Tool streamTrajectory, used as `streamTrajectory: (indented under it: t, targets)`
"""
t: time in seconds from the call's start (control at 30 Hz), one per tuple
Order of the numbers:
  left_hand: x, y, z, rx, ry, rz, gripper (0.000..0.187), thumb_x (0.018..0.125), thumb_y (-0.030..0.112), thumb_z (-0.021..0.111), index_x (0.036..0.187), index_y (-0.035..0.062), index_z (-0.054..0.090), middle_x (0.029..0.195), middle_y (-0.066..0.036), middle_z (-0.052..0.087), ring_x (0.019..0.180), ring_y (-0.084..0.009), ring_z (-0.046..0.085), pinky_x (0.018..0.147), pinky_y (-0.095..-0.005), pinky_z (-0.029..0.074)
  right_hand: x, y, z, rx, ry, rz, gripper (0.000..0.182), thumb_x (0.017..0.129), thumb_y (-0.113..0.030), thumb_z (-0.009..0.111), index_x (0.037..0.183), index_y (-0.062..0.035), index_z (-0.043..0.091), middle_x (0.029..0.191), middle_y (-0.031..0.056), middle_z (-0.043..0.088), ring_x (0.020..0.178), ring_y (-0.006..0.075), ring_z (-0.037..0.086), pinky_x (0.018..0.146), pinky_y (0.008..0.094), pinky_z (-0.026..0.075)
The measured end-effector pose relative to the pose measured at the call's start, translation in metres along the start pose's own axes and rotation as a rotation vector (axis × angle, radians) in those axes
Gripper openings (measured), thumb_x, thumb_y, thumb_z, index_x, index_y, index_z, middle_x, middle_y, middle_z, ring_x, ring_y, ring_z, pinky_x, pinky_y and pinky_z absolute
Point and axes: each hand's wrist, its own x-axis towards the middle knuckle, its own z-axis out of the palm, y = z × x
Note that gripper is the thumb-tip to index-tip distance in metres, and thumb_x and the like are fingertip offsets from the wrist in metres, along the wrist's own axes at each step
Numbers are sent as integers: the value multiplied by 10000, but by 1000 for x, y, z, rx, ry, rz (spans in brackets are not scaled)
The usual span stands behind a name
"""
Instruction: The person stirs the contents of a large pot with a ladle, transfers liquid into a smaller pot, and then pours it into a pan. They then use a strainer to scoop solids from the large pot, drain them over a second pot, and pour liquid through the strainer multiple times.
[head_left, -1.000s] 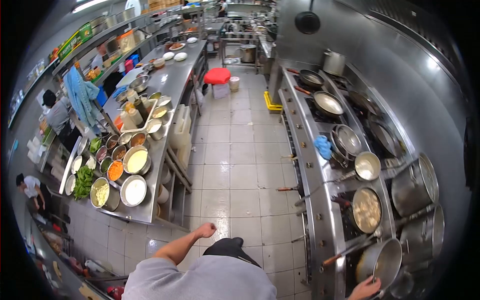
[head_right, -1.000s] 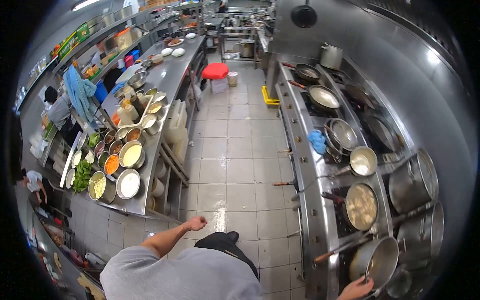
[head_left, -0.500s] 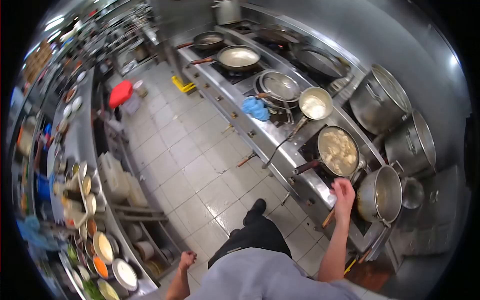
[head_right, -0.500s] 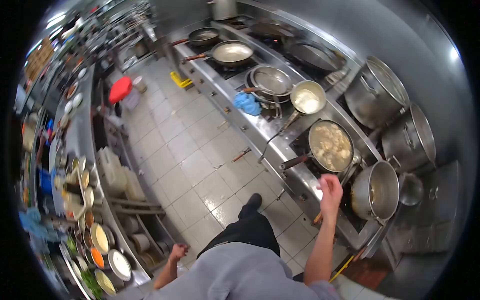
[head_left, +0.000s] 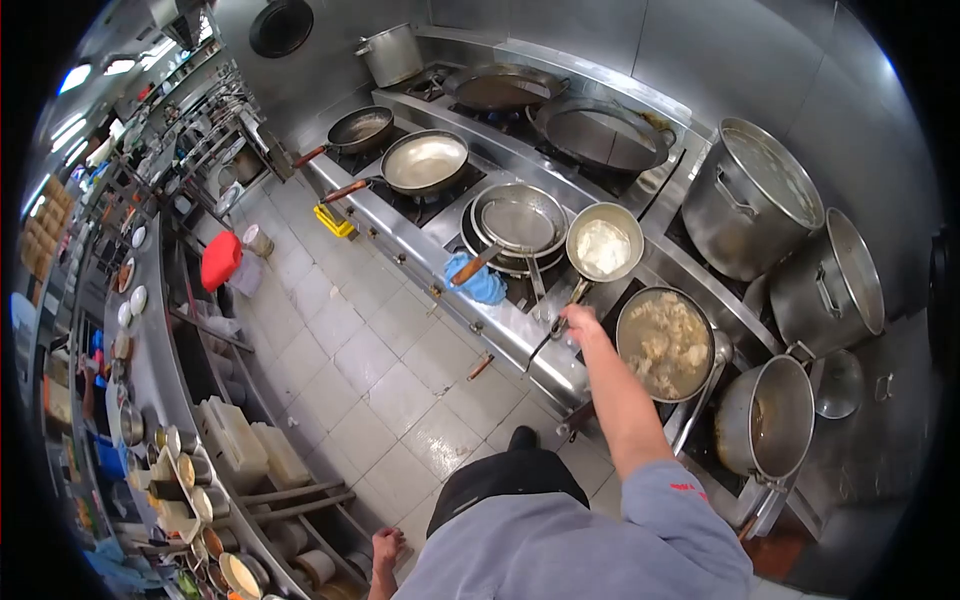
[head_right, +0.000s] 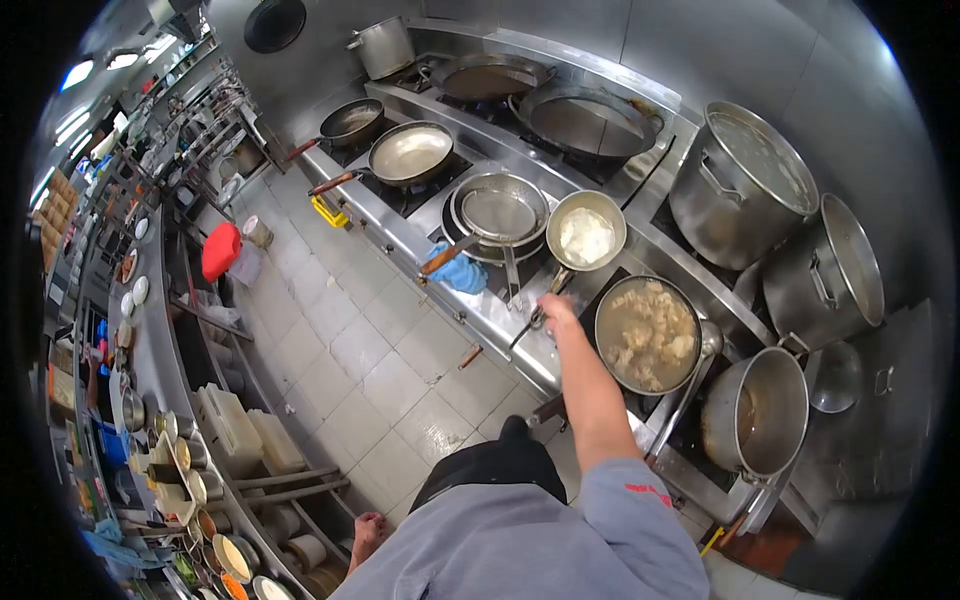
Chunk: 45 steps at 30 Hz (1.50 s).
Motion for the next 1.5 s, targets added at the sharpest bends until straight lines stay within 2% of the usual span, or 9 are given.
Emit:
streamTrajectory:
  t: [0.37, 0.57, 0.73, 0.93, 1.07, 1.13, 1.2, 1.27, 1.5]
  targets:
    - [-3, 313, 217, 238, -456, 770, 271, 933, 295, 577, 972, 28, 607, 905, -48, 649, 838, -131, 606, 694, -291, 517, -85, -119, -40, 855, -594, 127, 221, 950, -153, 499, 746, -108, 425, 634, -9, 421, 559, 117, 439, 495, 256, 395]
    - [-36, 420, 313, 62, -822, 708, 322, 920, 344, 568, 1087, 70, 576, 1047, -34, 619, 992, -132, 563, 812, -330, 462, -238, -125, -122, 880, -714, -32, 180, 958, -323, 524, 896, -153, 529, 626, -81, 397, 459, 24, 361, 376, 183, 301]
    - [-38, 474, 367, -57, -1044, 310, 605, 894, 460, 558, 1339, 93, 373, 1257, -120, 559, 1145, -205, 532, 918, -367, 400, -402, -75, -160, 921, -416, -208, 129, 991, -292, 449, 963, -173, 491, 572, -79, 313, 391, 30, 256, 296, 199, 209]
    - [-21, 500, 406, -55, -1199, 292, 464, 888, 411, 578, 1229, 99, 534, 1189, -95, 602, 1057, -187, 570, 886, -341, 439, -557, 46, -167, 1071, -66, -377, 101, 970, -241, 494, 942, -155, 450, 565, -64, 260, 372, 31, 209, 274, 204, 191]
    - [-17, 501, 442, 12, -932, 294, 796, 811, 390, 679, 1432, 82, 288, 1409, -163, 348, 1268, -264, 374, 1029, -396, 312, -618, 110, -148, 1195, 227, -446, 60, 976, -179, 471, 955, -130, 443, 582, -45, 285, 379, 28, 210, 266, 210, 216]
    - [-25, 502, 466, 14, -745, 164, 772, 810, 405, 683, 1409, 94, 310, 1303, -166, 462, 1170, -266, 473, 980, -396, 370, -634, 137, -141, 1251, 321, -468, 38, 972, -152, 464, 954, -125, 444, 583, -44, 284, 378, 31, 209, 263, 211, 219]
    - [9, 511, 489, -39, -1157, 11, 593, 820, 425, 672, 1248, 72, 463, 1094, -132, 589, 1019, -254, 568, 901, -384, 433, -644, 159, -135, 1312, 412, -486, 20, 967, -125, 456, 953, -119, 444, 584, -44, 283, 377, 33, 208, 261, 213, 222]
    - [-44, 508, 484, -165, -1097, 140, 274, 914, 311, 558, 746, 101, 504, 759, -54, 604, 694, -186, 589, 652, -325, 492, -657, 176, -136, 1392, 566, -504, 63, 927, -95, 525, 938, -117, 467, 560, -55, 276, 361, 28, 216, 266, 197, 188]
    - [-86, 523, 470, -135, -1074, 452, 180, 923, 127, 370, 776, 116, 473, 576, 38, 371, 457, -80, 374, 398, -222, 356, -709, 218, -175, 1401, 587, -594, 45, 955, -75, 441, 974, -105, 413, 571, -40, 266, 363, 36, 199, 253, 210, 204]
